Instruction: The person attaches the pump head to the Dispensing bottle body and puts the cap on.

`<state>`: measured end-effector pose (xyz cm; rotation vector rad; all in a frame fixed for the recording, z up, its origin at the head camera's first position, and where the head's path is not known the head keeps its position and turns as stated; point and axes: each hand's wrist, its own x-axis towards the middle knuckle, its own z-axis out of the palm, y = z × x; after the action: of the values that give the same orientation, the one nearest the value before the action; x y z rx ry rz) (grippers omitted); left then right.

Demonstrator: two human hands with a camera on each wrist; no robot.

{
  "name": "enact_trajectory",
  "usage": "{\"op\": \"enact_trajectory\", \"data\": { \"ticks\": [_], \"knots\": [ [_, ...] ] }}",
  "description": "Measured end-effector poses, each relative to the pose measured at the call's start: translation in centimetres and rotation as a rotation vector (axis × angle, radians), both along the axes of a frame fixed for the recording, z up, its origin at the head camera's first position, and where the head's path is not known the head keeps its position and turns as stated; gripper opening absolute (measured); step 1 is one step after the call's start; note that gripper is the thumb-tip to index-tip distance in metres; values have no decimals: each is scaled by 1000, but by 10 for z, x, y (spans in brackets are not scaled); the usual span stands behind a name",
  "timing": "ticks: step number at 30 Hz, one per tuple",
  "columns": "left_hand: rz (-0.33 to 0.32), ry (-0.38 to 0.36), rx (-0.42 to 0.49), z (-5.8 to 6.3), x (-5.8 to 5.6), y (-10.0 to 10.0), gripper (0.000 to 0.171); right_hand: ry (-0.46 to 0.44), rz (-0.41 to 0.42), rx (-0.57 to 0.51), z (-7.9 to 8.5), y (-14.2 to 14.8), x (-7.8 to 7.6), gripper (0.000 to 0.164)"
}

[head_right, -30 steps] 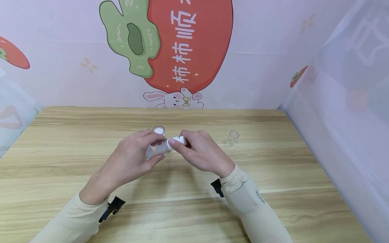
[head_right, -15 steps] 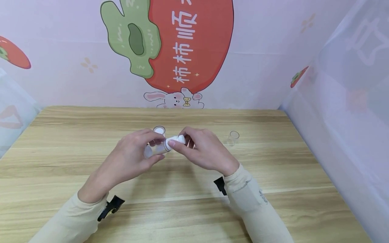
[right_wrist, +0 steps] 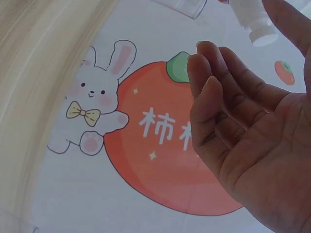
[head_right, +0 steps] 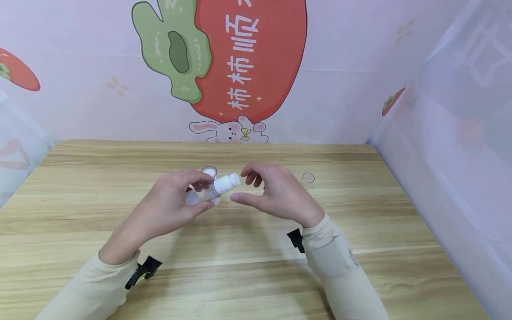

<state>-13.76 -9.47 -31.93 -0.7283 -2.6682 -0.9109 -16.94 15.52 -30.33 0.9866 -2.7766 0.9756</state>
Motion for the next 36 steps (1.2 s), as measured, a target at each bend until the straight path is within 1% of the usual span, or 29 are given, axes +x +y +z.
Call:
{"op": "enact_trajectory", "data": {
  "ticks": [10,17,27,36],
  "knots": [
    [-3,-6,24,1,0,-2,37,42,-104,56,2,6,-3,39],
    [-9,-2,28,1,0,-2,37,66,-144,79,-1,13,-10,36],
    [-14,5,36,1,0,-2,36,65,-179,91,-5,22,-21,34],
    [-10,10,34,0,0,-2,35,66,-244,152,-9,33,-28,35]
  ]
}}
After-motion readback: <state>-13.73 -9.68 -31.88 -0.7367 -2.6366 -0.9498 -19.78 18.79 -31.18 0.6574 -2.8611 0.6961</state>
